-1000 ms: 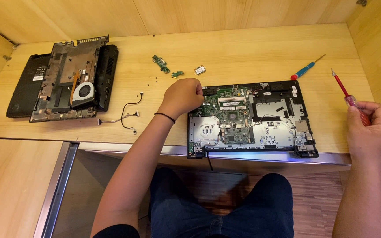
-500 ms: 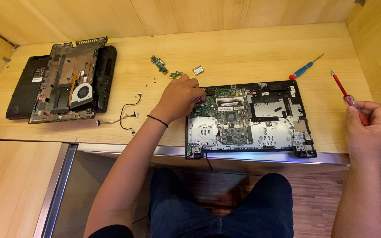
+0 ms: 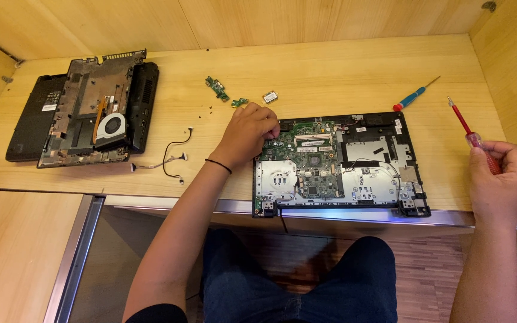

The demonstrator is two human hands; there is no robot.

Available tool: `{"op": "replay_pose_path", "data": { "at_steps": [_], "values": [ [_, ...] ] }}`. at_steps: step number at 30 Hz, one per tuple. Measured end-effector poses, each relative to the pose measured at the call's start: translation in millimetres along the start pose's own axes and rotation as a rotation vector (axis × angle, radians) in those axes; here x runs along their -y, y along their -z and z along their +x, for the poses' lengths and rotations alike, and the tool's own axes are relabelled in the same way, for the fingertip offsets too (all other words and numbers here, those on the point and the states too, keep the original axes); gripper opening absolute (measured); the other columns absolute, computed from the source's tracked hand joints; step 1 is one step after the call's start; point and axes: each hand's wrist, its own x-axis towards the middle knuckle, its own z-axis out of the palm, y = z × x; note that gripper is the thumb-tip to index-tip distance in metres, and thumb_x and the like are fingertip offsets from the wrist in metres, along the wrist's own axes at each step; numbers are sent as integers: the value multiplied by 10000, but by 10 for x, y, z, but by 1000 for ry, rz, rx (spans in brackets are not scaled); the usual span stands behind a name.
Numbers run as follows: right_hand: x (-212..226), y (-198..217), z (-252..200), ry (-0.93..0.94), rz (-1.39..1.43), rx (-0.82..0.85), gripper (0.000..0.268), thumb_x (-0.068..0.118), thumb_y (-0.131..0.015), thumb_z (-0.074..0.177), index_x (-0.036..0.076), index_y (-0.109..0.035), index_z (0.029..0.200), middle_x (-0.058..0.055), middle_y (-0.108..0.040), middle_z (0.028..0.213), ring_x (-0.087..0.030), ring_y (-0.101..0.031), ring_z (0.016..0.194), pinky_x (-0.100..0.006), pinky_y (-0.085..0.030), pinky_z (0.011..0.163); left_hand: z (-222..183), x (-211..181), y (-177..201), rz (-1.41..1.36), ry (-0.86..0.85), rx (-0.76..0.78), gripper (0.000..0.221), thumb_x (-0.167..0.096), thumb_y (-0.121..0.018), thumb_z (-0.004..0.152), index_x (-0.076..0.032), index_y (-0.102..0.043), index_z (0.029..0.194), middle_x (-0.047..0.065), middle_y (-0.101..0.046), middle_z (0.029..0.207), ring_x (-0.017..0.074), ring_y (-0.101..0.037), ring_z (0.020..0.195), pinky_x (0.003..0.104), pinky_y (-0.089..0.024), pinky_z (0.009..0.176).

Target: The person is disassembling a laptop, removing the cooling fan and unscrewing the motherboard from the internal chassis.

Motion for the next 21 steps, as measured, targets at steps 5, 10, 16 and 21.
{"op": "replay_pose_path", "data": {
  "at_steps": [5, 10, 16, 21],
  "values": [
    [40, 3, 0, -22, -8, 3, 77, -16, -663, 1125, -6, -602, 1170, -106, -614, 1056, -130, -563, 926, -247, -447, 793, -4, -13, 55, -137, -11, -24, 286, 102, -581, 767, -183, -596, 775, -94, -611, 901, 206, -473, 951, 377, -314, 795],
    [48, 1, 3, 0, -59, -4, 69, -17, -672, 1116, -14, -625, 1166, -110, -631, 1043, -136, -565, 899, -257, -441, 767, -31, -99, 112, -442, 251, -90, 146, -63, -618, 883, -208, -622, 866, -78, -681, 1075, 182, -492, 1072, 422, -281, 976],
    [26, -13, 21, -51, 9, 12, 87, -2, -647, 1096, 13, -594, 1164, -104, -625, 1065, -115, -575, 944, -230, -456, 815, -70, 252, 350, -520, 536, -280, 102, -13, -650, 860, -108, -621, 881, 5, -692, 873, 98, -627, 810, 226, -506, 752],
    [-29, -19, 16, -9, 0, -9, 80, -23, -671, 1126, -7, -605, 1168, -108, -620, 1063, -122, -557, 926, -238, -441, 788, -225, 766, 640, -270, 777, -165, 66, -83, -646, 846, -149, -639, 845, -22, -675, 866, 133, -603, 839, 299, -480, 763]
  ]
}}
